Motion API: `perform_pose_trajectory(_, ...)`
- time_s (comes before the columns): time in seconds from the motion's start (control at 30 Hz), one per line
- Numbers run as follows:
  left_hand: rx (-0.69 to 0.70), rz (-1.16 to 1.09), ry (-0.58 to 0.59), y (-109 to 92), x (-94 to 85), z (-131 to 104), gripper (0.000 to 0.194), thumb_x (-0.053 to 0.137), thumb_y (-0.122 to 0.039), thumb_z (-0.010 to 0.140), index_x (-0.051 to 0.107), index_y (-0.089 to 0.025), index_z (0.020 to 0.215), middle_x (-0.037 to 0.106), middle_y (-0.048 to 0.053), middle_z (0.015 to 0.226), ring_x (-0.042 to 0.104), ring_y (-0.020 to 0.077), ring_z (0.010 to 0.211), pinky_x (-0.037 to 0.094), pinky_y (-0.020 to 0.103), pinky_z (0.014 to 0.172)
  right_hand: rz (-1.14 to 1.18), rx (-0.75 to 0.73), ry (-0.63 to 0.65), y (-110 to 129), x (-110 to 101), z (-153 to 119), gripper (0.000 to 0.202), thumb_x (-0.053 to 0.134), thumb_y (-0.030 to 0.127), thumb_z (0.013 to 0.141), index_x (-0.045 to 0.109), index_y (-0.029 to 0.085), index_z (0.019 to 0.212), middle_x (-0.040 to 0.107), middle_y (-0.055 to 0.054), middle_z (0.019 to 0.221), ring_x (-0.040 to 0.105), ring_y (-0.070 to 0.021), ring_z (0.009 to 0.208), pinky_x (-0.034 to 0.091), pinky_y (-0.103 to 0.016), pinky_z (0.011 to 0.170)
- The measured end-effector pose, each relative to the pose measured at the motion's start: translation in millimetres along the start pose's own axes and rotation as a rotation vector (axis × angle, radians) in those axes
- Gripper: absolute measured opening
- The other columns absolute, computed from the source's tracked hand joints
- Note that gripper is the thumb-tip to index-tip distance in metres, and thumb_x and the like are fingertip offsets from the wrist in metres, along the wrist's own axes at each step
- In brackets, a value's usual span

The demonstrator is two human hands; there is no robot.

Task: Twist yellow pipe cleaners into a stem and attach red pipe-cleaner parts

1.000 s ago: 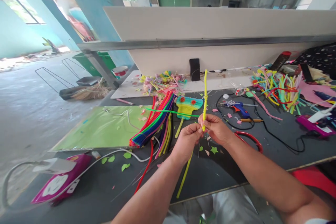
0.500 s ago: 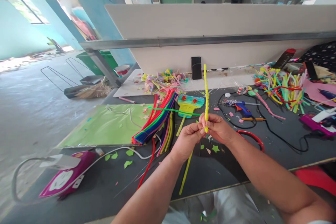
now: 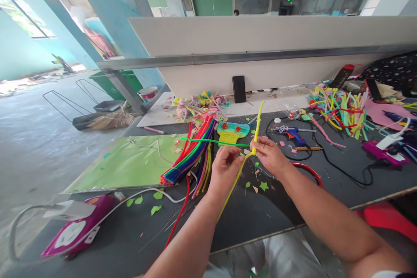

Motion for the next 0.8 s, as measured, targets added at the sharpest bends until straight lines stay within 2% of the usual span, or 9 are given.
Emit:
perform_pose_trajectory(0.1,0.029,0.066,0.055,-4,4.1,-3,0.016,0.066,-0.033,0.076,0.062,-0.017,0.076,0.058,0.001,0.075,0.051,0.0125,0.071,0.042,0.023,0.067,-0.039,0.026,0.015,-5,-2,1,0.022,0.073,0.032,0.067,0.057,0.018,0.061,0.044,0.002,0.062,0.039,-0.0118,0.062,0.034,-0.026,0.061)
perform_pose_trajectory(0.23,-0.169,0.007,0.18,6,12.8,-5,0.026,0.065,-0.04,0.076,0.062,-0.015,0.069,0.053,-0.002,0.059,0.044,0.0086,0.054,0.035,0.022,0.052,-0.095,0.021,0.038,-8,-1,0,0.023,0.071,0.027,0.068,0.052,0.019,0.057,0.043,0.004,0.06,0.039,-0.0112,0.06,0.033,-0.026,0.061)
perform_pose_trajectory(0.37,-0.305,-0.07,0.223,14,14.7,-5,0.033,0.064,-0.046,0.075,0.062,-0.014,0.069,0.056,0.0,0.058,0.046,0.0083,0.048,0.035,0.021,0.045,-0.168,0.018,0.082,-5,2,-3,0.025,0.07,0.027,0.07,0.051,0.018,0.056,0.045,0.004,0.059,0.041,-0.0108,0.059,0.034,-0.026,0.06)
perform_pose_trajectory(0.53,-0.321,-0.075,0.283,13,18.0,-5,0.032,0.067,-0.044,0.074,0.063,-0.013,0.071,0.058,0.002,0.06,0.052,0.0104,0.052,0.043,0.022,0.049,-0.178,0.066,0.119,-4,9,-9,0.023,0.069,0.029,0.072,0.053,0.017,0.06,0.049,0.005,0.057,0.047,-0.0106,0.054,0.037,-0.025,0.054)
perform_pose_trajectory(0.67,-0.396,-0.258,0.27,15,21.5,-8,0.031,0.07,-0.042,0.071,0.064,-0.011,0.072,0.06,0.002,0.064,0.052,0.009,0.053,0.042,0.021,0.047,-0.114,0.09,0.146,-6,13,-11,0.022,0.07,0.027,0.072,0.054,0.018,0.061,0.051,0.005,0.055,0.049,-0.0105,0.048,0.039,-0.025,0.05)
perform_pose_trajectory(0.8,-0.466,-0.389,0.271,16,23.8,-11,0.029,0.073,-0.037,0.07,0.062,-0.01,0.071,0.057,0.0,0.06,0.048,0.006,0.047,0.037,0.018,0.041,-0.07,0.138,0.175,-7,13,-10,0.021,0.071,0.025,0.071,0.055,0.016,0.061,0.054,0.004,0.058,0.051,-0.01,0.05,0.041,-0.023,0.051)
Point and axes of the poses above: each hand's wrist, its own z-axis towards the middle knuckle, its own x-axis out of the palm, y = z × x, the point moved 4 cm from there along z, towards the middle knuckle
